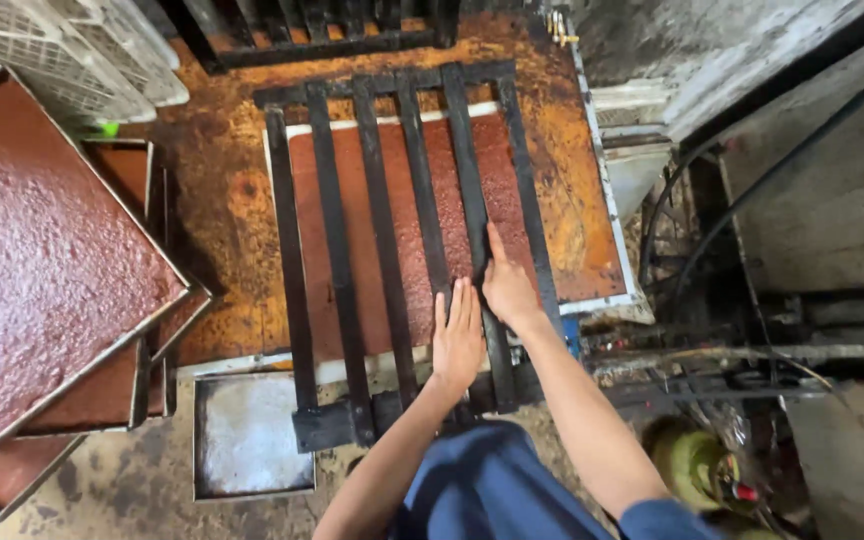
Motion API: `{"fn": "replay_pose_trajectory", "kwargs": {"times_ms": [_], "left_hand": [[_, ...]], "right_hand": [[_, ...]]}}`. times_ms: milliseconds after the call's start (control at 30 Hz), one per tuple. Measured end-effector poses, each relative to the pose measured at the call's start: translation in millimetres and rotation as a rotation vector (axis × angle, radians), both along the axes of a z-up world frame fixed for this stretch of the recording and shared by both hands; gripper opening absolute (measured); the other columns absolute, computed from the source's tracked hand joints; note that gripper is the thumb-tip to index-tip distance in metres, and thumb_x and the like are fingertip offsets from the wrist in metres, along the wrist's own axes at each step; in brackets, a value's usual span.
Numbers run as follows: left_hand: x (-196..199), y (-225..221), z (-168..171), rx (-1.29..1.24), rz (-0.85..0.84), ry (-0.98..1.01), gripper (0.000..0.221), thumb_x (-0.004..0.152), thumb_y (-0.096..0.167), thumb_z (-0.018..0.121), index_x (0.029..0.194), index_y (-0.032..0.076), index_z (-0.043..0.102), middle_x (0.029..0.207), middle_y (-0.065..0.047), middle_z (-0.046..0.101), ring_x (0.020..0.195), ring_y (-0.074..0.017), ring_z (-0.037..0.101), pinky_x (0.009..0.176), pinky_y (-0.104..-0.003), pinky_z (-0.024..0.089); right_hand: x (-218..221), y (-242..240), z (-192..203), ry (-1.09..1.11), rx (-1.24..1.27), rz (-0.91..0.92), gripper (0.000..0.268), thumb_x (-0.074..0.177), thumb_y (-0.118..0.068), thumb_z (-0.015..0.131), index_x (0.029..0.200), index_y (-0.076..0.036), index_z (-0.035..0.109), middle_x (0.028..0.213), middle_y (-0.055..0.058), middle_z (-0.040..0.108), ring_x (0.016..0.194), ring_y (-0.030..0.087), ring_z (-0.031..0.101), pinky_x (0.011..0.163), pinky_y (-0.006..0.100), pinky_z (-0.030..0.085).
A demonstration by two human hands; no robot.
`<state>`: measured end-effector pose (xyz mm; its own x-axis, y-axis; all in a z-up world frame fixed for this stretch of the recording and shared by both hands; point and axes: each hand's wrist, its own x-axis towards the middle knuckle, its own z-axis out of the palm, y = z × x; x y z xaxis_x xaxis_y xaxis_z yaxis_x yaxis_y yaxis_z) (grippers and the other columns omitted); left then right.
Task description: Cutting large sheets of food product into smaller strips using a metal frame and a knife
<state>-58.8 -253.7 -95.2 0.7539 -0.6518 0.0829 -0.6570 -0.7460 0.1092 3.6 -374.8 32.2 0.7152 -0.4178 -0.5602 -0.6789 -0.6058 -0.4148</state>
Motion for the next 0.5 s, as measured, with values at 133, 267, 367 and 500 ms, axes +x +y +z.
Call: {"fn": "replay_pose_trajectory", "kwargs": {"times_ms": [133, 267, 367, 500], "left_hand": [[-1, -1, 6, -0.017, -0.011, 0.003, 0.096, 0.077, 0.032, 0.068, 0.156, -0.006, 0.028, 0.167, -0.023, 0.023, 0.159, -0.0333, 0.011, 0.130, -0.057, 0.006], [-1, 1, 2, 0.064, -0.021, 0.020, 0.096, 0.079, 0.036, 0.065, 0.158, -0.004, 0.026, 0.168, -0.020, 0.022, 0.159, -0.0311, 0.008, 0.131, -0.056, 0.003], [4, -1, -7, 0.050, 0.000, 0.046, 0.091, 0.083, 0.030, 0.059, 0.159, -0.004, 0.022, 0.169, -0.021, 0.019, 0.159, -0.0315, 0.006, 0.131, -0.056, 0.001], [6, -6, -6, 0.045, 0.001, 0.068, 0.081, 0.088, 0.025, 0.051, 0.159, -0.003, 0.023, 0.169, -0.020, 0.021, 0.159, -0.0305, 0.007, 0.132, -0.054, 0.001]], "right_hand": [[-1, -9, -23, 0.016, -0.045, 0.020, 0.064, 0.107, -0.029, 0.027, 0.159, -0.055, 0.001, 0.127, 0.031, 0.064, 0.119, 0.045, 0.064, 0.101, 0.050, 0.054], [-44, 31, 48, 0.036, 0.035, -0.042, 0.065, 0.106, -0.024, 0.026, 0.163, -0.044, 0.003, 0.120, 0.037, 0.065, 0.106, 0.048, 0.070, 0.100, 0.049, 0.055], [-63, 30, 22, 0.046, -0.001, -0.010, 0.061, 0.107, -0.030, 0.027, 0.162, -0.046, 0.007, 0.131, 0.037, 0.059, 0.125, 0.051, 0.058, 0.107, 0.055, 0.048], [-63, 34, 26, -0.004, -0.038, 0.007, 0.063, 0.105, -0.031, 0.029, 0.161, -0.048, 0.006, 0.132, 0.033, 0.060, 0.126, 0.048, 0.058, 0.110, 0.053, 0.046]]}}
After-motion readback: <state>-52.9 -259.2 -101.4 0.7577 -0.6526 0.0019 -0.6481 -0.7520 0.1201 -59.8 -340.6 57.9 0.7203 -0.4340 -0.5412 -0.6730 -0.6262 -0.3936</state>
